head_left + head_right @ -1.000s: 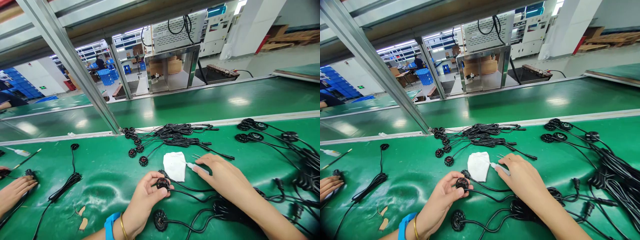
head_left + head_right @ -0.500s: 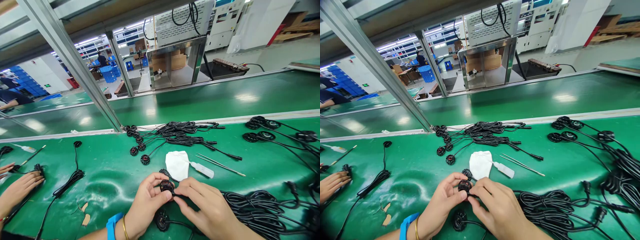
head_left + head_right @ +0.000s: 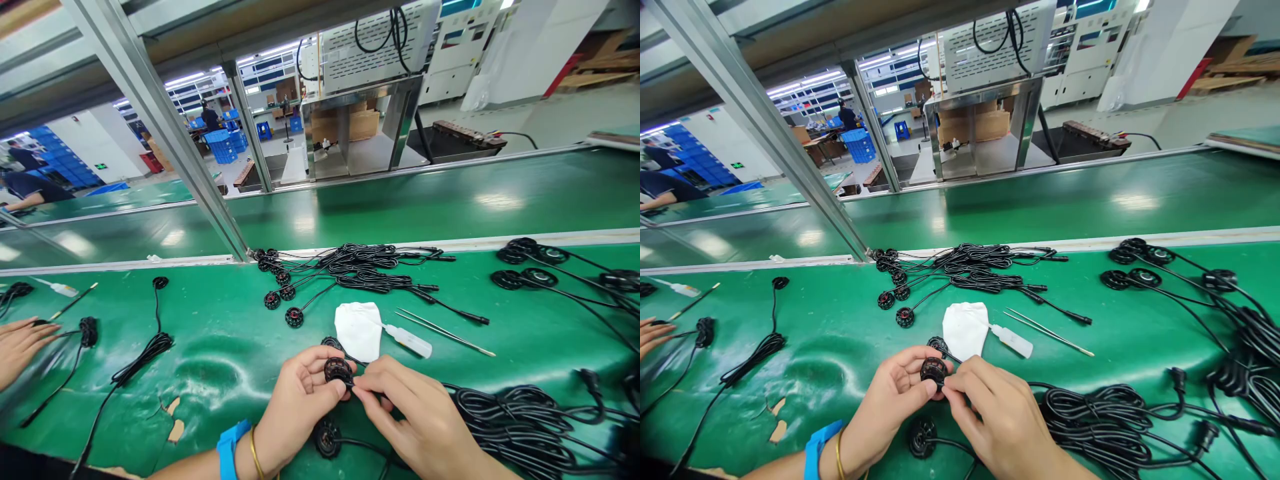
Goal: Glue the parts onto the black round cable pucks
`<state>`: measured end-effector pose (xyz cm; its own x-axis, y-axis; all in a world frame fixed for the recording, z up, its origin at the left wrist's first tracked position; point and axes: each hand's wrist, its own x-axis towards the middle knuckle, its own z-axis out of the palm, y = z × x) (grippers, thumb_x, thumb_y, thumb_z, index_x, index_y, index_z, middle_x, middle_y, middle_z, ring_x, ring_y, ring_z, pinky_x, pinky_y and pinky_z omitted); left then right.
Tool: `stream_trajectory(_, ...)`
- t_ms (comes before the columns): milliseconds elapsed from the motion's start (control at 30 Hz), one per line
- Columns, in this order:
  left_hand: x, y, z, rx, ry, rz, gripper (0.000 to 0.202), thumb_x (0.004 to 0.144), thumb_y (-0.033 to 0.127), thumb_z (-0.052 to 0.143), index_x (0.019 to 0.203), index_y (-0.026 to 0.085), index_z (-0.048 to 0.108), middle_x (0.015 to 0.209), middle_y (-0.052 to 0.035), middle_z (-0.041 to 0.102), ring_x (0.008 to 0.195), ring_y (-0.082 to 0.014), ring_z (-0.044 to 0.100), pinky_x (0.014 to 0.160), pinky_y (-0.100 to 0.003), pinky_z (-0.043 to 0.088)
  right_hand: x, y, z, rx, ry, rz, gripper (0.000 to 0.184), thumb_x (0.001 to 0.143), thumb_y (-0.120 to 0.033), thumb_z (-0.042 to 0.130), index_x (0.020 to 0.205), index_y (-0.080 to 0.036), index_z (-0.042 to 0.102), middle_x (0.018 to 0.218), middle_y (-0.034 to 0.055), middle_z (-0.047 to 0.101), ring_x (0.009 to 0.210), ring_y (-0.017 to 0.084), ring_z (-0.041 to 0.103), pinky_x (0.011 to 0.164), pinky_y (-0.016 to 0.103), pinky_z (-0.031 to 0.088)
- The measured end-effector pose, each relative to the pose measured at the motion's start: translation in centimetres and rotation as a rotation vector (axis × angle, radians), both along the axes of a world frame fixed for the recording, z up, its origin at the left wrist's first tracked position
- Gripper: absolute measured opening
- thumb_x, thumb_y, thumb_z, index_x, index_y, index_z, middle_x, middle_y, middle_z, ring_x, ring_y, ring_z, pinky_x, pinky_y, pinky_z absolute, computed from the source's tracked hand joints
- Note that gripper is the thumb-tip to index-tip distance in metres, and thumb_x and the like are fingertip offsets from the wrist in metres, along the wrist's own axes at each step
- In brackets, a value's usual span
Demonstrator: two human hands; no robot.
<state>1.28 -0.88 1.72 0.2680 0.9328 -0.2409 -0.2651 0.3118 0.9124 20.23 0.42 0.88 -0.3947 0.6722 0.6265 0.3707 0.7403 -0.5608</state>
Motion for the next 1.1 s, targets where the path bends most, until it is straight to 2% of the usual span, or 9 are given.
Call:
stream_trajectory(200, 0.2, -0.1, 0.6, 0.029, 0.111, 0.008, 0.024, 0.08, 0.01, 0.069, 0.103, 0.015, 0.064, 0.106, -0.0096, 0.073, 0.092, -0.0163, 0.067, 0.083, -0.024, 0.051, -0.4, -0.3, 0.1, 0.04, 0.002, -0.028, 0.012, 0.094, -0.007, 0.052, 0.091, -0.017, 0.059, 0.073, 0.0025, 0.056, 0.058, 0.011, 0.053, 0.052, 0.02, 0.044)
stream_trajectory(433, 0.7, -0.7, 1.2, 0.136, 0.337, 0.096, 0.029, 0.073, 0.002, 0.062, 0.098, 0.016, 0.065, 0.102, -0.0078, 0.075, 0.092, -0.021, 0.07, 0.085, -0.027, 0.054, -0.5, -0.7, -0.4, 0.036, 0.023, -0.035, 0.012, 0.094, -0.007, 0.053, 0.09, -0.017, 0.059, 0.075, 0.0028, 0.057, 0.06, 0.011, 0.055, 0.055, 0.02, 0.047)
stream_trajectory(533, 0.6, -1.1, 1.0, 0.217, 0.437, 0.142, 0.032, 0.072, 0.001, 0.062, 0.099, 0.018, 0.067, 0.101, -0.0064, 0.075, 0.092, -0.0227, 0.071, 0.086, -0.029, 0.055, -0.5, -0.7, -0.4, 0.027, 0.053, -0.026, 0.012, 0.094, -0.006, 0.054, 0.092, -0.016, 0.058, 0.077, 0.0035, 0.059, 0.064, 0.012, 0.057, 0.058, 0.021, 0.048)
stream_trajectory(700, 0.6, -2.0, 0.3, 0.349, 0.567, 0.213, 0.036, 0.072, 0.004, 0.067, 0.103, 0.023, 0.072, 0.107, -0.0054, 0.077, 0.098, -0.0269, 0.071, 0.093, -0.034, 0.054, -0.5, -0.7, 0.0, 0.048, 0.083, -0.057, 0.011, 0.092, -0.006, 0.056, 0.092, -0.017, 0.058, 0.074, 0.0023, 0.058, 0.059, 0.011, 0.054, 0.053, 0.021, 0.046)
stream_trajectory(833, 1.0, -2.1, 0.2, 0.332, 0.539, 0.305, 0.03, 0.072, 0.012, 0.075, 0.1, 0.025, 0.077, 0.104, -0.0072, 0.077, 0.099, -0.0299, 0.07, 0.095, -0.038, 0.052, -0.5, -0.6, 0.1, 0.046, 0.104, -0.105, 0.012, 0.09, -0.006, 0.057, 0.09, -0.018, 0.059, 0.071, 0.0008, 0.059, 0.059, 0.011, 0.056, 0.054, 0.022, 0.047)
stream_trajectory(967, 1.1, -1.8, 0.4, 0.276, 0.482, 0.305, 0.024, 0.075, 0.029, 0.081, 0.098, 0.024, 0.077, 0.105, -0.0081, 0.077, 0.101, -0.0288, 0.069, 0.096, -0.036, 0.052, -0.9, -0.9, 0.3, -0.032, 0.164, -0.112, 0.009, 0.091, -0.01, 0.057, 0.086, -0.018, 0.061, 0.072, 0.0011, 0.06, 0.062, 0.011, 0.057, 0.056, 0.022, 0.047)
stream_trajectory(1100, 0.7, -1.0, 0.3, 0.105, 0.255, 0.237, 0.044, 0.072, 0.037, 0.084, 0.11, 0.022, 0.069, 0.105, -0.0082, 0.075, 0.096, -0.0248, 0.07, 0.09, -0.031, 0.054, -1.0, -0.3, 0.7, -0.122, 0.197, -0.009, 0.009, 0.094, -0.018, 0.058, 0.088, -0.017, 0.065, 0.077, 0.0025, 0.065, 0.071, 0.012, 0.062, 0.066, 0.023, 0.05)
